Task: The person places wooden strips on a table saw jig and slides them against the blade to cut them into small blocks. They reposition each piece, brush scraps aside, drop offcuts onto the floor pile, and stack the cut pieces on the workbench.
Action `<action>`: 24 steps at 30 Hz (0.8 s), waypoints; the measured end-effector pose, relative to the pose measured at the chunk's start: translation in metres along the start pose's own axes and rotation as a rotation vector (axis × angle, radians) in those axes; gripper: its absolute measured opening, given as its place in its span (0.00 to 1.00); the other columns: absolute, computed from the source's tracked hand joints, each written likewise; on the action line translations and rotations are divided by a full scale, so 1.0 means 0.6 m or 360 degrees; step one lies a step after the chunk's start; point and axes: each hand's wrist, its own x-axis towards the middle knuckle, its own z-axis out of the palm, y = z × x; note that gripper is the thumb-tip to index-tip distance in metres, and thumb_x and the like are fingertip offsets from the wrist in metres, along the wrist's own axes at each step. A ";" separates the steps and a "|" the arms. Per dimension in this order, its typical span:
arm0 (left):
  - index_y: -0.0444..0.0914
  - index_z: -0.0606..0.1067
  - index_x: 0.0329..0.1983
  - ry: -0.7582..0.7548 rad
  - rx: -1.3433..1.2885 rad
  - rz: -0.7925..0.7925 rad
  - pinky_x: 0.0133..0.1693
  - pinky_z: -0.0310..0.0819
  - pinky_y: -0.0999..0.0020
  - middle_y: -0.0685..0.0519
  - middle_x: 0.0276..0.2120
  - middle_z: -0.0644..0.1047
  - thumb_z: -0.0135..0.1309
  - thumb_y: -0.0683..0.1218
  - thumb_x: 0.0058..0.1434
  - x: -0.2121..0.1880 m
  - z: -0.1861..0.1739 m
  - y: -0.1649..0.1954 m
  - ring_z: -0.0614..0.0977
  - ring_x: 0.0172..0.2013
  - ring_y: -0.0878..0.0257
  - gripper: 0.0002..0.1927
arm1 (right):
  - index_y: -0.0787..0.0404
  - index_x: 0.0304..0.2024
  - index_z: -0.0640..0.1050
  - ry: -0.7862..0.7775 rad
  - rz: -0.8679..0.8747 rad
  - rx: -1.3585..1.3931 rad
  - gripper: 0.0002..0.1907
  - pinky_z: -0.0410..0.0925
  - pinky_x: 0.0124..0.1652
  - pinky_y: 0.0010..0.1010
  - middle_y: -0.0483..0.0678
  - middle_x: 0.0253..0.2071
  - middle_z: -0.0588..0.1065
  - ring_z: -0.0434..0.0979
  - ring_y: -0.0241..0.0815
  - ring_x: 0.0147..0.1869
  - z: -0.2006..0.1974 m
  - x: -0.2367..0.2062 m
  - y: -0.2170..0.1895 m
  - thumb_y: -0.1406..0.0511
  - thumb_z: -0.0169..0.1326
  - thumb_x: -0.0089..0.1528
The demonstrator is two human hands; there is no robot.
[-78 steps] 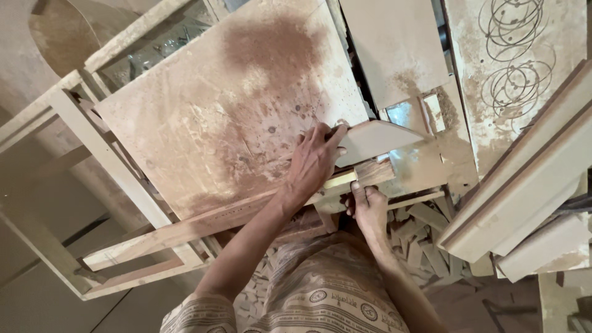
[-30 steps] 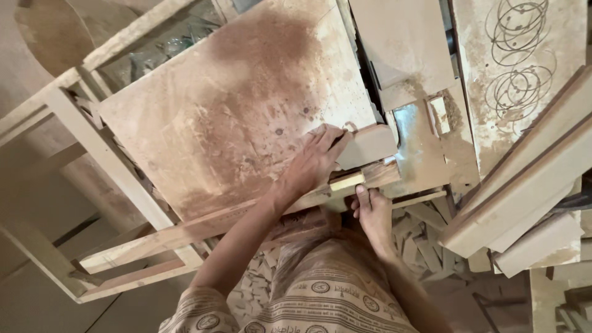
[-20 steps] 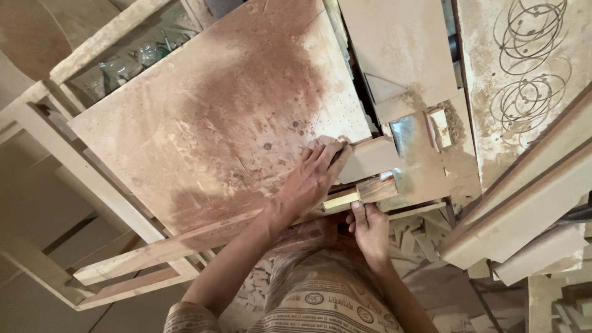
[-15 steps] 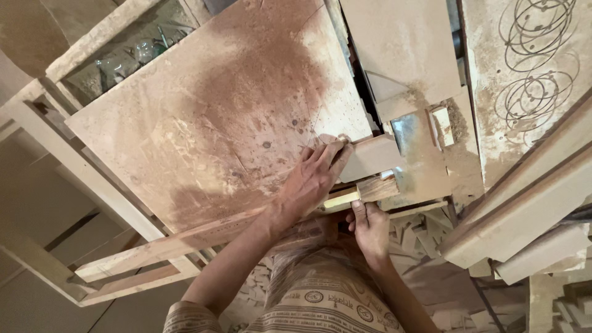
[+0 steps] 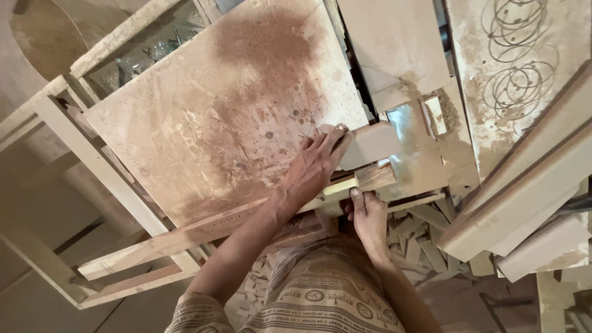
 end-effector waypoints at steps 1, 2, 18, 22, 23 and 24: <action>0.32 0.62 0.72 0.0041 -0.0033 -0.0004 0.55 0.71 0.56 0.42 0.65 0.68 0.44 0.29 0.54 0.001 -0.001 0.002 0.73 0.58 0.53 0.38 | 0.71 0.26 0.76 0.0004 -0.0026 0.0022 0.22 0.66 0.20 0.32 0.51 0.19 0.76 0.73 0.37 0.17 0.000 -0.001 -0.001 0.60 0.52 0.69; 0.32 0.63 0.72 0.0083 -0.0066 -0.0011 0.56 0.70 0.56 0.42 0.65 0.68 0.44 0.30 0.54 0.000 -0.001 0.004 0.73 0.59 0.52 0.38 | 0.71 0.26 0.76 0.0023 -0.0018 0.0030 0.22 0.66 0.20 0.32 0.51 0.18 0.76 0.73 0.37 0.16 0.001 -0.002 -0.003 0.61 0.52 0.69; 0.34 0.68 0.66 0.0336 0.0261 0.0022 0.55 0.75 0.59 0.46 0.60 0.71 0.56 0.35 0.53 0.111 -0.081 -0.146 0.75 0.56 0.52 0.34 | 0.72 0.29 0.79 0.0182 -0.0683 -0.0221 0.24 0.66 0.36 0.50 0.66 0.25 0.75 0.76 0.66 0.32 0.083 0.159 -0.129 0.56 0.54 0.68; 0.37 0.69 0.64 0.0181 0.0102 -0.0119 0.52 0.75 0.58 0.50 0.59 0.71 0.58 0.38 0.51 0.095 -0.133 -0.123 0.75 0.57 0.51 0.33 | 0.72 0.29 0.80 0.0282 -0.0802 -0.0318 0.25 0.67 0.36 0.49 0.65 0.26 0.76 0.77 0.65 0.34 0.080 0.141 -0.151 0.55 0.54 0.68; 0.36 0.69 0.63 0.0232 0.0082 -0.0054 0.53 0.75 0.57 0.50 0.58 0.71 0.59 0.39 0.50 0.080 -0.135 -0.111 0.75 0.57 0.51 0.34 | 0.72 0.29 0.79 0.0243 -0.0740 -0.0281 0.25 0.67 0.36 0.48 0.64 0.25 0.76 0.78 0.63 0.32 0.074 0.129 -0.140 0.55 0.53 0.68; 0.37 0.69 0.64 0.0215 0.0088 -0.0056 0.53 0.75 0.56 0.50 0.59 0.71 0.58 0.38 0.51 0.065 -0.131 -0.096 0.76 0.57 0.51 0.33 | 0.72 0.29 0.79 0.0200 -0.0677 -0.0248 0.25 0.68 0.35 0.47 0.63 0.25 0.76 0.79 0.61 0.30 0.064 0.111 -0.128 0.55 0.52 0.69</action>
